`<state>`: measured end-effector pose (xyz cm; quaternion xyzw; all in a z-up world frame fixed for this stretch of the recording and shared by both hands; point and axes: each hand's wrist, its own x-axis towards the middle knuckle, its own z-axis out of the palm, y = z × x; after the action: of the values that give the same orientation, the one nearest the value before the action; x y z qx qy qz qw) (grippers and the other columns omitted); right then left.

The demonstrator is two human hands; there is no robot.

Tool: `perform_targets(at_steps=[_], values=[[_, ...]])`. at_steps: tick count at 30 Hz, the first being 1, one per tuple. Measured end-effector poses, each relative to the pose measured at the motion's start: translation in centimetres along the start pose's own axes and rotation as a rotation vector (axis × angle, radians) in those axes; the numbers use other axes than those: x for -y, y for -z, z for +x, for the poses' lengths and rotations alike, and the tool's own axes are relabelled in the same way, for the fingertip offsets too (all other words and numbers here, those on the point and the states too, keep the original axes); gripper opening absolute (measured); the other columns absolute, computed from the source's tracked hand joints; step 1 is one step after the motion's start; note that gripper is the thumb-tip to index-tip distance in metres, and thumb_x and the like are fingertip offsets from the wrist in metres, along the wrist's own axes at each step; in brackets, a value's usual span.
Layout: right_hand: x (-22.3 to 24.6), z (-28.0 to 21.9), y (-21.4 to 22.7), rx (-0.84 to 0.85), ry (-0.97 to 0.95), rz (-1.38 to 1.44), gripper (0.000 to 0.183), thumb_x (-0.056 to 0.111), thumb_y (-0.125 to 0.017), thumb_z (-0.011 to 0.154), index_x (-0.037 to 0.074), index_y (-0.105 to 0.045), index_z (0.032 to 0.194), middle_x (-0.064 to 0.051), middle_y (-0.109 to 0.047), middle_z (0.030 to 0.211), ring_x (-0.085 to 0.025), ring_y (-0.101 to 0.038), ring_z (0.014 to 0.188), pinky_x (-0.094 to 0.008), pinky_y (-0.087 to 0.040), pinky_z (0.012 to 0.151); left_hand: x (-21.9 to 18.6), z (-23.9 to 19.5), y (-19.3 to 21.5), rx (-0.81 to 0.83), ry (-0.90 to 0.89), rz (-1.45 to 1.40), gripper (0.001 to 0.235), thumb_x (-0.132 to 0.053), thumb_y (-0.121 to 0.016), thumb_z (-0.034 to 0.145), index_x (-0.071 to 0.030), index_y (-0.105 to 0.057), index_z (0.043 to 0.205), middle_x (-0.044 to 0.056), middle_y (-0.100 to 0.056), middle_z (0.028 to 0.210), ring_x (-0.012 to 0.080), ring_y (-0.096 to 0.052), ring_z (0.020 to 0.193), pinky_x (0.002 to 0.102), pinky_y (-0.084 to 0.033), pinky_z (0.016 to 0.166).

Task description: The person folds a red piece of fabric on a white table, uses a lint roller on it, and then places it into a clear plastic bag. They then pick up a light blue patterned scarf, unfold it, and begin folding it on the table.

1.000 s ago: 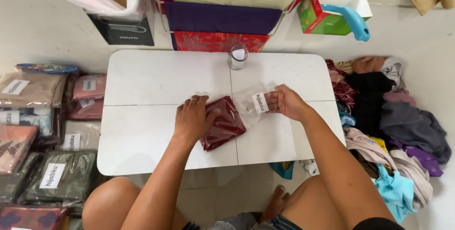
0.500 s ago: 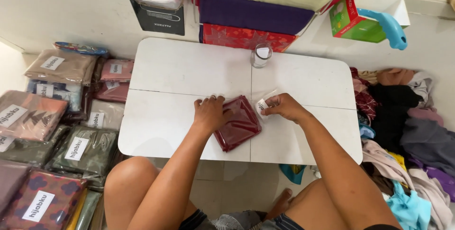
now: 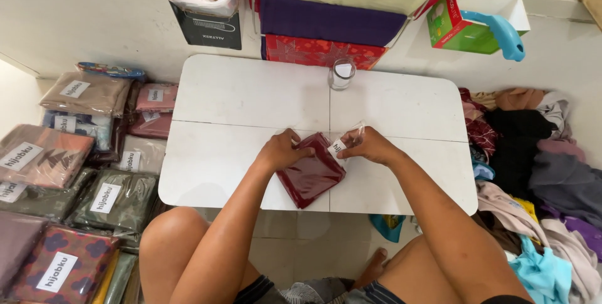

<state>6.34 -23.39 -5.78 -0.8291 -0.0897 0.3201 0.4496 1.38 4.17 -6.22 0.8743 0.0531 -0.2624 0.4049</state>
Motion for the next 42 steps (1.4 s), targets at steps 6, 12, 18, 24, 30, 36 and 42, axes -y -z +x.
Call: perform_targets(at_steps=[6, 12, 18, 24, 30, 36, 42], values=[[1.3, -1.0, 0.6, 0.060, -0.015, 0.030, 0.024, 0.016, -0.085, 0.081, 0.005, -0.080, 0.102, -0.007, -0.078, 0.092, -0.020, -0.068, 0.090, -0.035, -0.052, 0.089, -1.4, -1.6, 0.9, 0.072, -0.042, 0.026, 0.065, -0.057, -0.070, 0.085, -0.006, -0.070, 0.126, 0.021, -0.073, 0.118, 0.0395, -0.069, 0.116, 0.049, -0.057, 0.092], [0.5, -1.1, -1.1, 0.045, 0.058, 0.014, 0.025, 0.018, -0.091, 0.076, 0.006, -0.078, 0.093, -0.003, -0.071, 0.085, -0.016, -0.064, 0.086, -0.033, -0.051, 0.084, -0.6, -0.5, 0.3, 0.044, -0.080, 0.046, 0.051, -0.051, -0.061, 0.093, -0.011, -0.071, 0.122, 0.016, -0.077, 0.103, 0.0361, -0.072, 0.107, 0.046, -0.058, 0.087], [1.3, -1.0, -1.4, 0.043, 0.016, 0.063, 0.028, 0.010, -0.087, 0.079, 0.005, -0.078, 0.104, -0.006, -0.077, 0.095, -0.019, -0.069, 0.094, -0.035, -0.053, 0.093, -1.0, -1.3, 0.7, 0.027, -0.095, 0.047, 0.053, -0.053, -0.060, 0.093, -0.012, -0.071, 0.125, 0.020, -0.074, 0.115, 0.0397, -0.069, 0.113, 0.048, -0.057, 0.091], [0.4, -0.6, -1.4, 0.048, 0.019, 0.131, 0.020, 0.009, -0.079, 0.086, 0.003, -0.076, 0.106, -0.008, -0.076, 0.103, -0.021, -0.068, 0.102, -0.038, -0.051, 0.098, -2.2, -2.1, 1.4, 0.026, -0.107, 0.051, 0.056, -0.054, -0.059, 0.094, -0.009, -0.070, 0.125, 0.023, -0.073, 0.118, 0.0419, -0.068, 0.116, 0.050, -0.055, 0.094], [1.8, -1.5, -2.3, 0.001, 0.023, 0.140, 0.029, 0.007, -0.089, 0.075, 0.005, -0.078, 0.101, -0.002, -0.073, 0.088, -0.014, -0.067, 0.090, -0.030, -0.052, 0.089, -2.3, -2.2, 1.2, -0.037, -0.121, 0.066, 0.051, -0.051, -0.062, 0.094, -0.011, -0.072, 0.123, 0.019, -0.075, 0.111, 0.0384, -0.072, 0.107, 0.048, -0.058, 0.088], [1.9, -1.7, -3.0, -0.021, 0.015, 0.173, 0.023, 0.008, -0.087, 0.080, 0.005, -0.079, 0.102, -0.003, -0.076, 0.088, -0.013, -0.066, 0.087, -0.029, -0.052, 0.085, -2.0, -1.9, 0.9, -0.052, -0.150, 0.053, 0.052, -0.054, -0.062, 0.093, -0.011, -0.072, 0.122, 0.020, -0.075, 0.110, 0.0398, -0.072, 0.106, 0.050, -0.058, 0.087], [0.3, -0.9, -3.0, -0.088, -0.026, 0.368, 0.026, 0.006, -0.086, 0.080, 0.001, -0.077, 0.104, -0.009, -0.077, 0.093, -0.019, -0.071, 0.091, -0.031, -0.054, 0.089, -1.9, -1.9, 1.1, -0.071, -0.167, 0.024, 0.053, -0.051, -0.063, 0.094, -0.009, -0.069, 0.126, 0.022, -0.074, 0.113, 0.0397, -0.072, 0.107, 0.050, -0.059, 0.086]])
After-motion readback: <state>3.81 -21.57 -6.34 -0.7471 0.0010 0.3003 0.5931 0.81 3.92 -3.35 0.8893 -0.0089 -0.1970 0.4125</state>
